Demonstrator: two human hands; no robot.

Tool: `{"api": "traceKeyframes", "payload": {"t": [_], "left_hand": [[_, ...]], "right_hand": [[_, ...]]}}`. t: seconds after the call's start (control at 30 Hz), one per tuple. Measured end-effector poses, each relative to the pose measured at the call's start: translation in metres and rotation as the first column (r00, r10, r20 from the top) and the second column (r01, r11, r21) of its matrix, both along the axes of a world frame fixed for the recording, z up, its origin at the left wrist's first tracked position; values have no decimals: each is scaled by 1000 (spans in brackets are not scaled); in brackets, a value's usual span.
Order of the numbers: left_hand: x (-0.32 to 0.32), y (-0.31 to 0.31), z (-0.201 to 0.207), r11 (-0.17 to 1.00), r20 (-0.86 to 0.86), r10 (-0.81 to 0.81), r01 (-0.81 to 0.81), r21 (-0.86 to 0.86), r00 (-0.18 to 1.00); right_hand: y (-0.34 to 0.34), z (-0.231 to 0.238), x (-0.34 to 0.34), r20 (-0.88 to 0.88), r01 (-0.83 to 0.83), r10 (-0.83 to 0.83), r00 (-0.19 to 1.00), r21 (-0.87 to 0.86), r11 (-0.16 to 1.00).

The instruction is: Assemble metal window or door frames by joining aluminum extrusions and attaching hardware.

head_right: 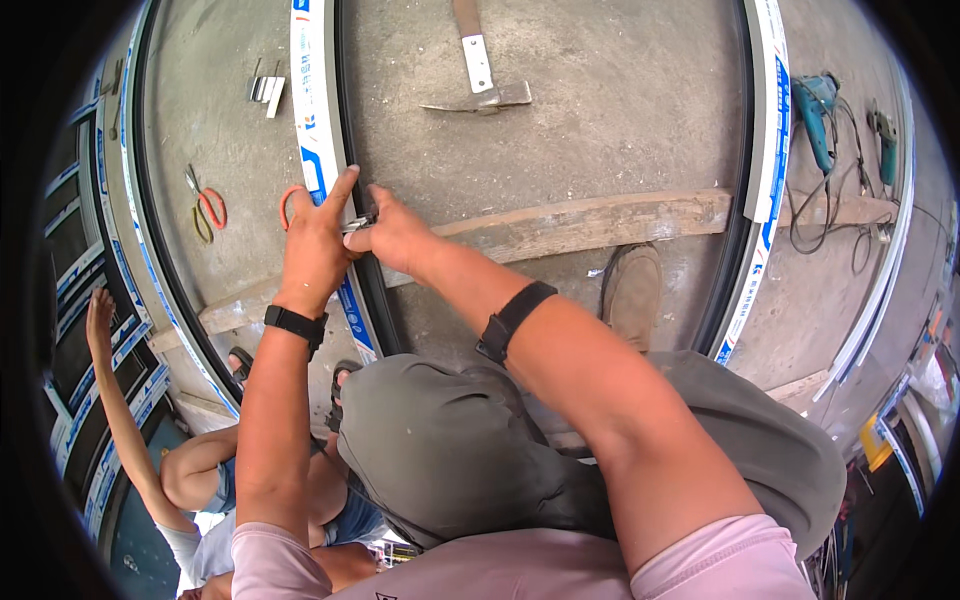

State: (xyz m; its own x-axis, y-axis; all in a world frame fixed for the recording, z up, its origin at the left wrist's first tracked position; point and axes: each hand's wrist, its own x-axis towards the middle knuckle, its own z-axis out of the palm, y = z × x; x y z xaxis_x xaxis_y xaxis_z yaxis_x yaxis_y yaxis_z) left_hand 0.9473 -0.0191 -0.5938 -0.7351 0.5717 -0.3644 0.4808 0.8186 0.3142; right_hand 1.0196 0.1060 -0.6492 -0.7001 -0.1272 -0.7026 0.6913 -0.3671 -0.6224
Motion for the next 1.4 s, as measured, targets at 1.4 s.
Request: {"api": "traceKeyframes", "payload": {"t": [1.4], "left_hand": [[-3, 4, -4, 997, 17, -25, 26, -68, 1000]], "right_hand": [[138, -18, -46, 259, -76, 853, 453, 965, -252]]}}
